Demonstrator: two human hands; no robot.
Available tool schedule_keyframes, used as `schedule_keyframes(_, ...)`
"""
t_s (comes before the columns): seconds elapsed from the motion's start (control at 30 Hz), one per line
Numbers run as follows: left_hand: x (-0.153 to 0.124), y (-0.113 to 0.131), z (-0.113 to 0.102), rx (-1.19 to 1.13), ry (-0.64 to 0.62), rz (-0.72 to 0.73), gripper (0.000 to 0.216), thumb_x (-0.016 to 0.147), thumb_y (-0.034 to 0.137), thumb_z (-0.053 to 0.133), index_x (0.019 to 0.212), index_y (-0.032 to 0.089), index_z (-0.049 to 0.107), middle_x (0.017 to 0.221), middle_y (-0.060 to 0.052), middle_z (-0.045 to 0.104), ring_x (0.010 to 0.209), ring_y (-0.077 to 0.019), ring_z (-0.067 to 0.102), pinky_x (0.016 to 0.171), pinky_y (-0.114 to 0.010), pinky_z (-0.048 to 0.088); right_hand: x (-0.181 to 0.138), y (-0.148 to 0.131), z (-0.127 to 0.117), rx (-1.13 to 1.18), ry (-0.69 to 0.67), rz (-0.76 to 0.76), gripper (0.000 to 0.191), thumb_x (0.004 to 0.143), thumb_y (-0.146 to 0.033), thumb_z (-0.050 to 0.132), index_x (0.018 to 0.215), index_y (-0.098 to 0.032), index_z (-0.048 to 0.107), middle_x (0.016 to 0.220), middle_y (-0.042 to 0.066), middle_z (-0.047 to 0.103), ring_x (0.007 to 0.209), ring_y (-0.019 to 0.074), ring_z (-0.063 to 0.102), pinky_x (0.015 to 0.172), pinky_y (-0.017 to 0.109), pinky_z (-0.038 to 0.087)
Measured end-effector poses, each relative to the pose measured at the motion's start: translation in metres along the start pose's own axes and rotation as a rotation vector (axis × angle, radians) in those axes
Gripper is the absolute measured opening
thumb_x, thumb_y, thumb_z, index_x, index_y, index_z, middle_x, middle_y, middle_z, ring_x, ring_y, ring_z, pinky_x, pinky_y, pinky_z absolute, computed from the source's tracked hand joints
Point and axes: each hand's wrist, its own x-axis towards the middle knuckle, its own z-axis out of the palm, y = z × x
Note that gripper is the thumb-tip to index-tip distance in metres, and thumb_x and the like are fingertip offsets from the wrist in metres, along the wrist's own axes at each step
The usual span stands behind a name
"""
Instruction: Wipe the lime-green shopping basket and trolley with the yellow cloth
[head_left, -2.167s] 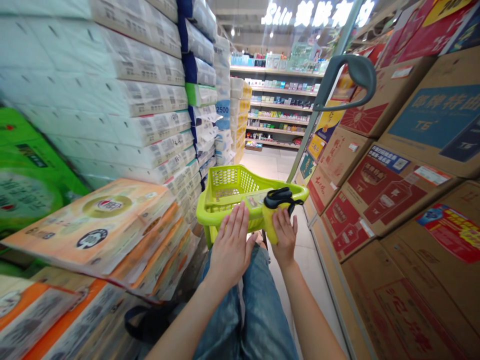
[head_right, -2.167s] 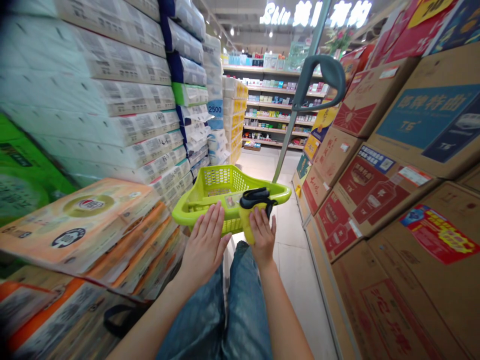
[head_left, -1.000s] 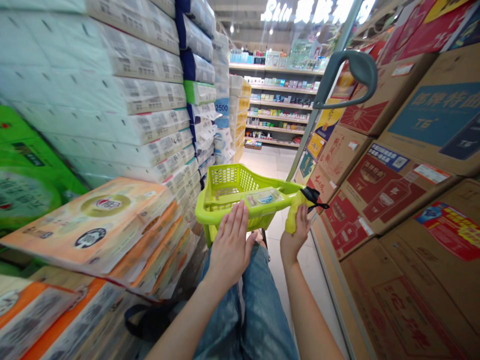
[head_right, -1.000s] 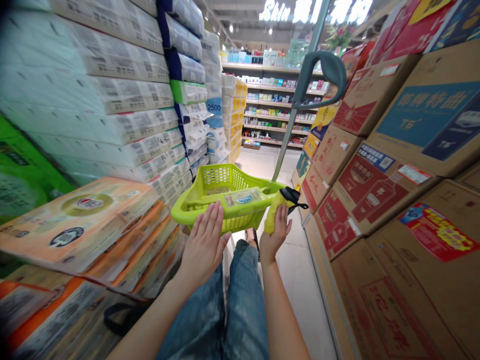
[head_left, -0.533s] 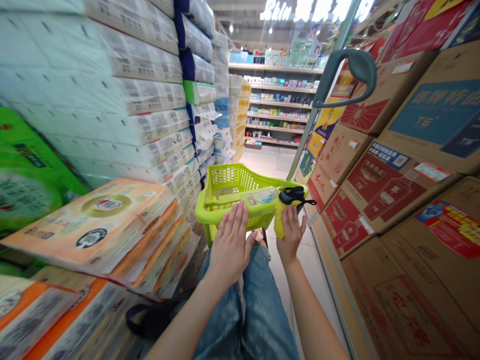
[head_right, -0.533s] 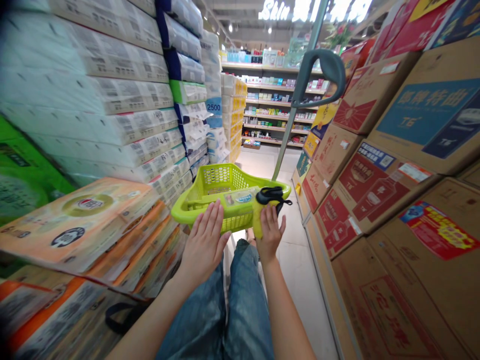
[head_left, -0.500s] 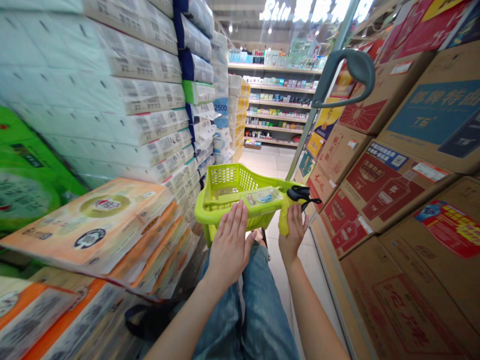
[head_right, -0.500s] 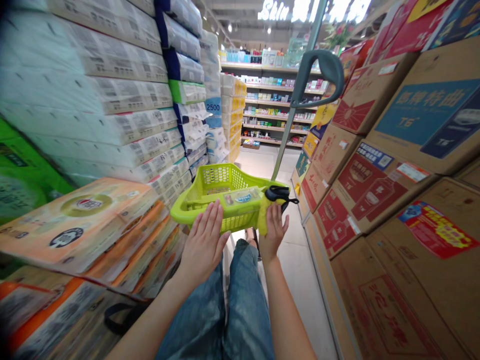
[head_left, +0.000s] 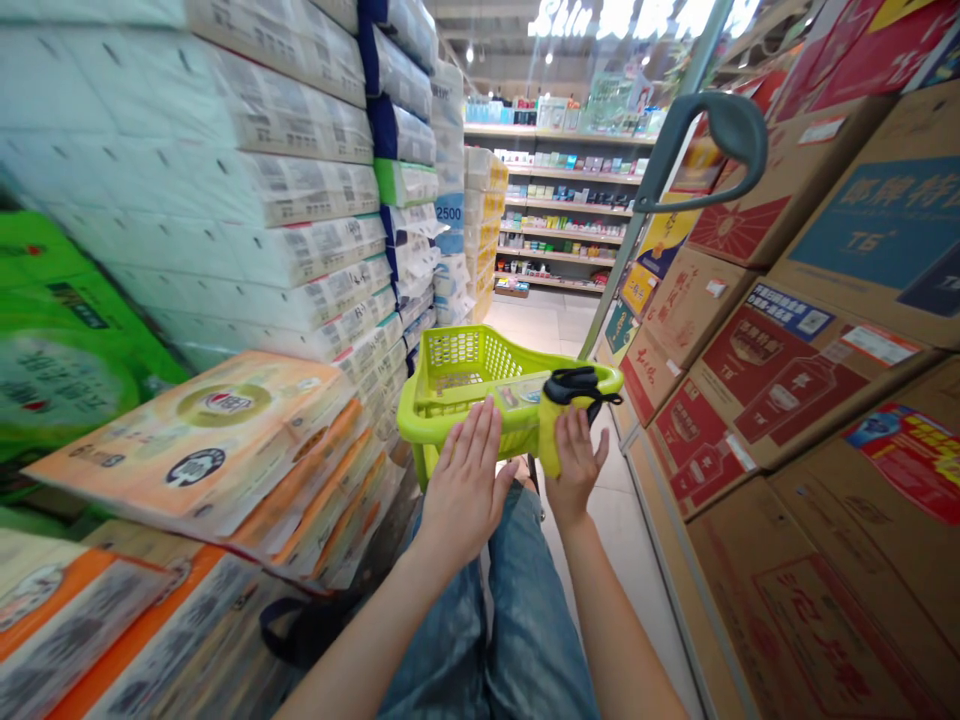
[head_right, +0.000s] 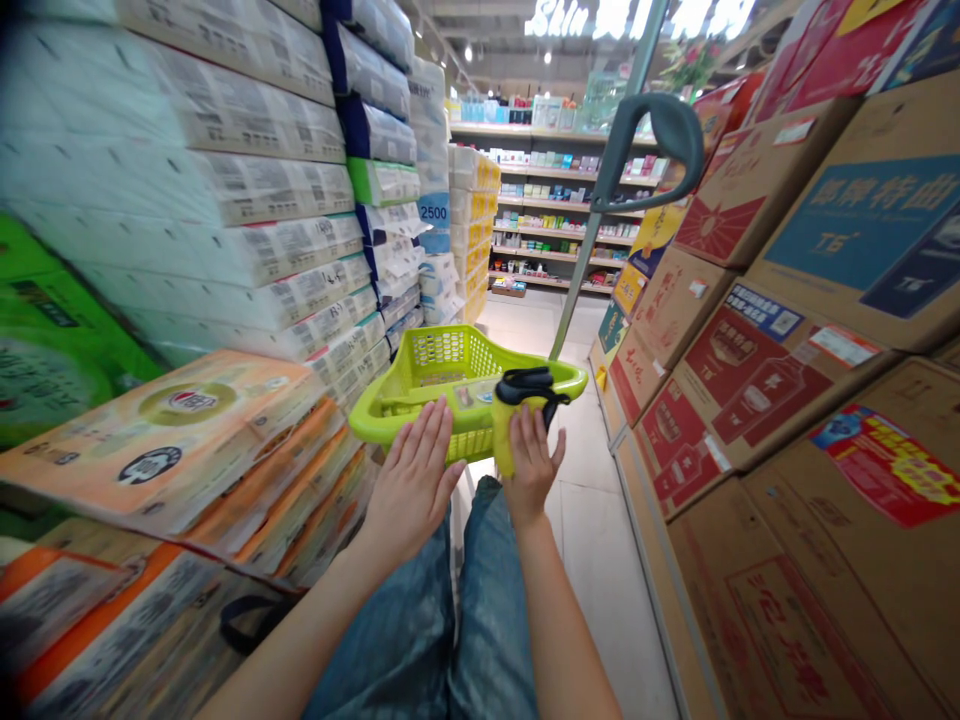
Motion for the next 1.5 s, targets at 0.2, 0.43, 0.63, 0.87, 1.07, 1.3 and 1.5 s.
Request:
schedule_keyframes(0.2, 0.0, 0.001, -0.001, 0.005, -0.011, -0.01, 0.06, 0.102, 0.036, 0.031, 0.153, 0.005, 0.023, 0.162, -0.012, 0.022, 0.151, -0.0233, 0.018, 0.122, -0.04, 0.021, 0.004, -0.028, 0.004, 0.108, 0.015, 0.265, 0.061, 0.095, -0.021, 0.039, 0.155, -0.02, 0.025, 0.154, 0.017, 0.04, 0.148, 0.0249, 0.03, 0.119, 0.058, 0.018)
schedule_keyframes(0.43, 0.0, 0.0, 0.0, -0.002, 0.019, 0.002, 0.06, 0.102, 0.035, 0.033, 0.154, 0.006, 0.022, 0.161, -0.011, 0.023, 0.151, -0.0228, 0.017, 0.122, -0.04, 0.021, -0.004, -0.014, -0.004, 0.016, -0.038, -0.163, 0.053, 0.096, -0.019, 0.046, 0.148, -0.022, 0.04, 0.134, 0.011, 0.063, 0.138, 0.0201, 0.046, 0.122, 0.051, 0.012)
schedule_keyframes(0.63, 0.001, 0.0, -0.002, -0.02, 0.019, -0.001, 0.06, 0.102, 0.035, 0.032, 0.154, 0.007, 0.021, 0.162, -0.011, 0.023, 0.151, -0.0217, 0.018, 0.122, -0.039, 0.022, 0.02, -0.002, -0.006, 0.041, 0.043, 0.266, 0.055, 0.096, -0.02, 0.037, 0.151, -0.02, 0.034, 0.15, 0.016, 0.046, 0.143, 0.0258, 0.038, 0.117, 0.057, 0.023)
schedule_keyframes(0.87, -0.001, 0.0, 0.0, -0.026, 0.026, 0.003, 0.06, 0.102, 0.034, 0.034, 0.153, 0.006, 0.023, 0.161, -0.013, 0.024, 0.151, -0.0232, 0.017, 0.121, -0.041, 0.025, 0.001, -0.033, -0.008, 0.063, -0.101, -0.193, 0.054, 0.096, -0.018, 0.044, 0.15, -0.022, 0.037, 0.136, 0.01, 0.062, 0.141, 0.0201, 0.042, 0.123, 0.049, 0.013)
schedule_keyframes(1.07, 0.001, 0.001, -0.001, -0.039, 0.032, -0.003, 0.061, 0.102, 0.035, 0.034, 0.154, 0.007, 0.021, 0.161, -0.011, 0.024, 0.151, -0.0221, 0.018, 0.122, -0.04, 0.024, 0.01, 0.013, -0.005, -0.031, 0.051, 0.1, 0.053, 0.097, -0.02, 0.041, 0.15, -0.018, 0.037, 0.144, 0.017, 0.052, 0.142, 0.0252, 0.041, 0.118, 0.056, 0.022)
schedule_keyframes(1.3, 0.0, 0.0, 0.001, -0.04, 0.024, -0.009, 0.06, 0.101, 0.034, 0.034, 0.153, 0.006, 0.024, 0.16, -0.013, 0.027, 0.151, -0.0232, 0.017, 0.122, -0.041, 0.024, 0.013, -0.041, -0.006, 0.042, -0.079, -0.142, 0.054, 0.098, -0.02, 0.038, 0.152, -0.019, 0.033, 0.14, 0.013, 0.058, 0.143, 0.0219, 0.039, 0.121, 0.051, 0.017)
schedule_keyframes(1.5, 0.0, 0.0, 0.0, -0.027, 0.027, 0.001, 0.06, 0.102, 0.034, 0.034, 0.153, 0.006, 0.023, 0.161, -0.012, 0.025, 0.151, -0.0227, 0.019, 0.122, -0.04, 0.024, 0.006, 0.002, -0.002, -0.054, -0.006, -0.067, 0.057, 0.096, -0.019, 0.043, 0.152, -0.018, 0.033, 0.14, 0.017, 0.057, 0.141, 0.0238, 0.042, 0.12, 0.056, 0.018)
